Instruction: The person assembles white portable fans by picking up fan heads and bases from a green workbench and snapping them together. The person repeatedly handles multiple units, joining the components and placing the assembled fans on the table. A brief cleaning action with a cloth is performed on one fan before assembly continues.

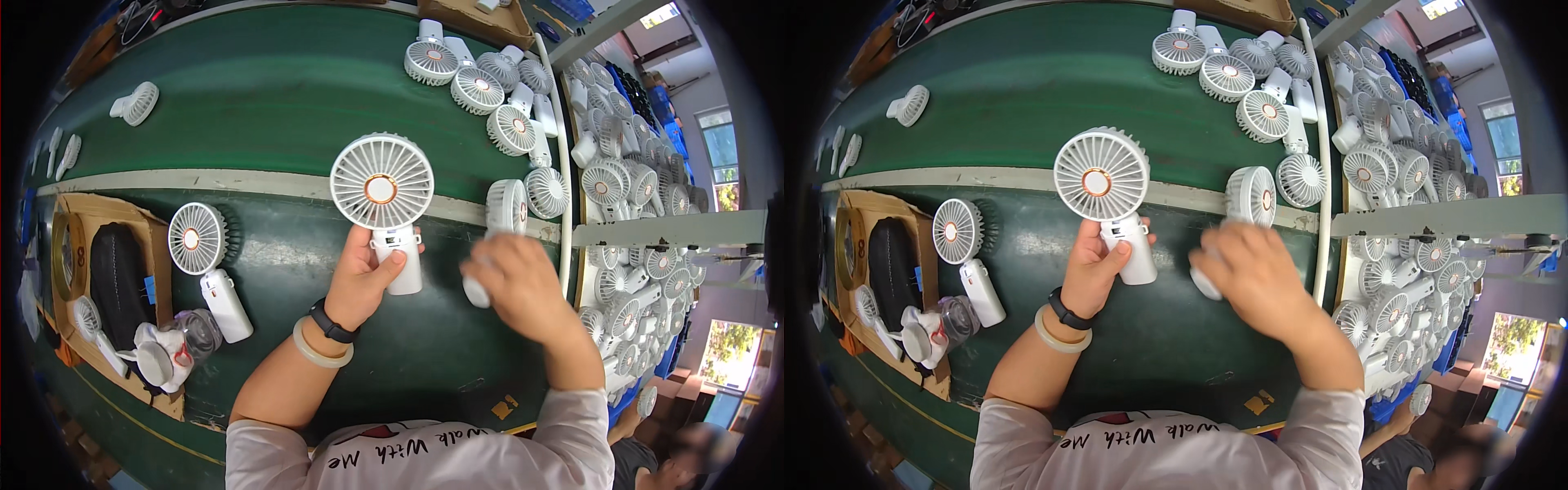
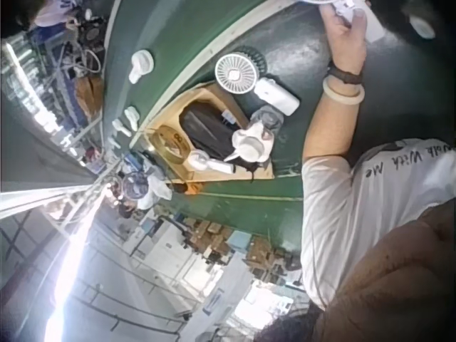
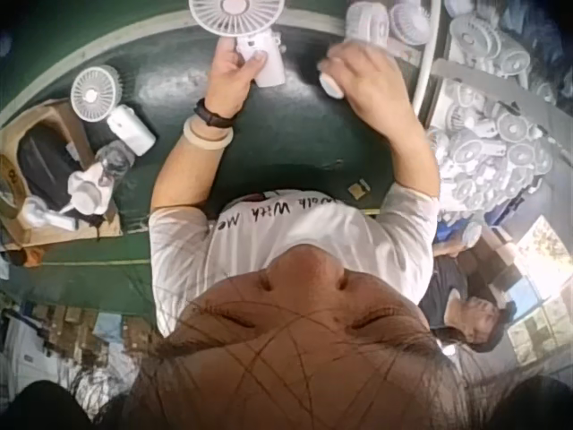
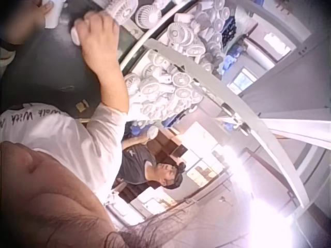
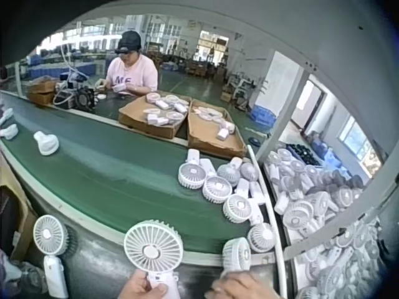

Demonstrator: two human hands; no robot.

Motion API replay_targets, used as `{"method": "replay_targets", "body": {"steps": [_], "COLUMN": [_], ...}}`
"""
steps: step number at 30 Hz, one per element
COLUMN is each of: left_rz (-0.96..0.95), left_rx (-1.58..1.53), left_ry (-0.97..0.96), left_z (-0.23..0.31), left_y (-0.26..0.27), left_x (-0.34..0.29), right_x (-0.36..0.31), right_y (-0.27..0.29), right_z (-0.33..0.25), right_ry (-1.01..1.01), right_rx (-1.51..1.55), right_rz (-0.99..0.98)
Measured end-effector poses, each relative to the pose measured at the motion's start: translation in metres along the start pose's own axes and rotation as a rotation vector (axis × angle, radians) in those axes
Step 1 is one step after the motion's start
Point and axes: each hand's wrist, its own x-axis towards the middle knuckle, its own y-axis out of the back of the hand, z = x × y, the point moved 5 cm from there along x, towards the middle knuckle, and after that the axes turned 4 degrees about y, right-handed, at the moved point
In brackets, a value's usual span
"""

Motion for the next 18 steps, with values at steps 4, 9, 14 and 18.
{"method": "replay_targets", "body": {"steps": [4, 9, 14, 18], "left_rz": [-0.012, -0.031, -0.022, -0.009], "left_rx": [-0.013, -0.018, -0.012, -0.031], "left_ry": [0.023, 0.060, 0.066, 0.090], "left_z": [0.000, -0.001, -0.002, -0.004], "left_y": [-0.003, -0.002, -0.004, -0.001], "left_x": [-0.001, 0.000, 0.001, 0.000], "right_x": [-0.052, -0.087, -0.090, -0.082], "right_y": [-0.017, -0.030, -0.040, -0.051], "right_z": [-0.024, -0.031, -0.002, 0.024], "right_ry": [0.050, -0.150, -0.559, -0.662], "right_rx": [0.045, 0.161, 0.081, 0.080], "right_rz": [-0.191, -0.156, 0.243, 0.148]}}
